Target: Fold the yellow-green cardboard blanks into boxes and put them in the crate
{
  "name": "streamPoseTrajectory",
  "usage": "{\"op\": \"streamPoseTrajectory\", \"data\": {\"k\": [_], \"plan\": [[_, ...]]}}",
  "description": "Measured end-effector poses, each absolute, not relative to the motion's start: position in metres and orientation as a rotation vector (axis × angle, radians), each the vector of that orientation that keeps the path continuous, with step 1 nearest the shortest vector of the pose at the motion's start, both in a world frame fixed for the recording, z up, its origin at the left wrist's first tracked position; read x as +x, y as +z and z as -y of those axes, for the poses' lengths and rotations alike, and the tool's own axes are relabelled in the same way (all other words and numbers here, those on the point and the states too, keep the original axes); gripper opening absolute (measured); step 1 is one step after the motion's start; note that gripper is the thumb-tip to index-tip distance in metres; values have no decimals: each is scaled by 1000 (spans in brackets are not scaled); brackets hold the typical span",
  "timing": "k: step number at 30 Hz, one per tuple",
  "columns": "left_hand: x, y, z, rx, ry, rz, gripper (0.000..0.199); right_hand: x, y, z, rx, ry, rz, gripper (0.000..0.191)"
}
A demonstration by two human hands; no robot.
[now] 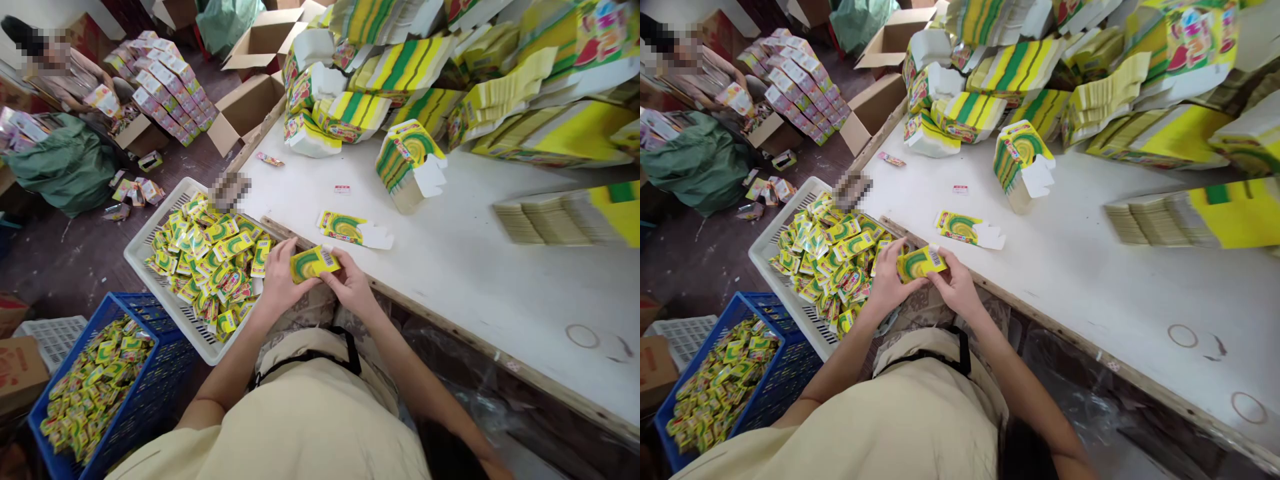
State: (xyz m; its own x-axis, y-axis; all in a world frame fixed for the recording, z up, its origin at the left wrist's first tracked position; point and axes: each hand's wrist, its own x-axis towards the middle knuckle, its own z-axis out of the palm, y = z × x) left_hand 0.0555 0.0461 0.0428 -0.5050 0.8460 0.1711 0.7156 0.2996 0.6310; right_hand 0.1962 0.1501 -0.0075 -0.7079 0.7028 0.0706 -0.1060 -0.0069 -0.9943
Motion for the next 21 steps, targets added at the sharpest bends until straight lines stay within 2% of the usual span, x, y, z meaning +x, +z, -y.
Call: {"op": "streamPoseTrajectory", "data": {"k": [2,6,8,18,21], "plan": [[52,41,-44,1173,1214,-2354,80,196,-8,-153,-660,1787,1591,50],[50,40,-43,718,1465,-1983,46,196,-11,-156,-664,1774,1556,56],[52,41,-44,657,1495,-1872,38,196,-14,-156,-665,1748,1577,58],[62,39,-49,583,1565,-1813,35,205,-12,-168,-660,1627,1802,62],[63,37,-49,570,1538,-1808,33,206,-7,-167,-724,1497,1884,62]]}}
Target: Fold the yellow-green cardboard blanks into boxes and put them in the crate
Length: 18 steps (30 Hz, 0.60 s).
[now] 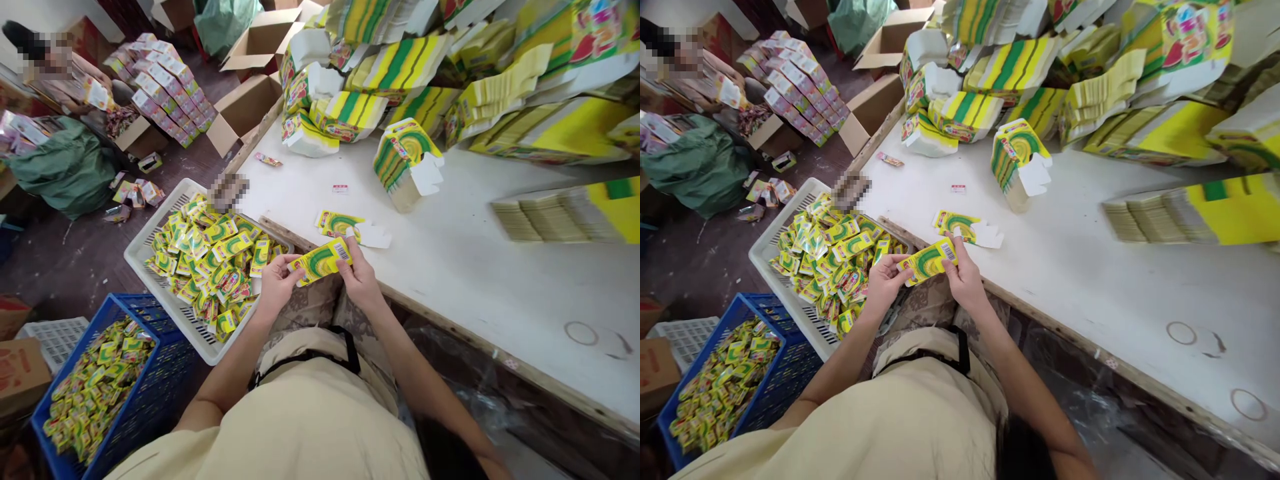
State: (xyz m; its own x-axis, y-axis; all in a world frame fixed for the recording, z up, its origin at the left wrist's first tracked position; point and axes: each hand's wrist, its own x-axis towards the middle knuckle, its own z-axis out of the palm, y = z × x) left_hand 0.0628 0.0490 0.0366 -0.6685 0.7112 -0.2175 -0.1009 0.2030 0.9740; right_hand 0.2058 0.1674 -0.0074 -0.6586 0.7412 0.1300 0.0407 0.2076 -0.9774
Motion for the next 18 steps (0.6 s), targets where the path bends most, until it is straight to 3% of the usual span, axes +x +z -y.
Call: {"op": "streamPoseTrajectory", "data": {"k": [7,11,14,18], "plan": [[83,30,-47,549,1506,-1850,31,190,-10,-156,-968,1041,1835,48],[83,30,-43,543,1515,-1879,34,186,-7,-166,-912,1152,1869,44],[45,38,-32,528,1603,-2011,36,192,-7,-190,-824,1310,1909,47],[-38,50,-3,415,1875,-2356,54,200,-21,-229,-1084,949,2042,31]]}}
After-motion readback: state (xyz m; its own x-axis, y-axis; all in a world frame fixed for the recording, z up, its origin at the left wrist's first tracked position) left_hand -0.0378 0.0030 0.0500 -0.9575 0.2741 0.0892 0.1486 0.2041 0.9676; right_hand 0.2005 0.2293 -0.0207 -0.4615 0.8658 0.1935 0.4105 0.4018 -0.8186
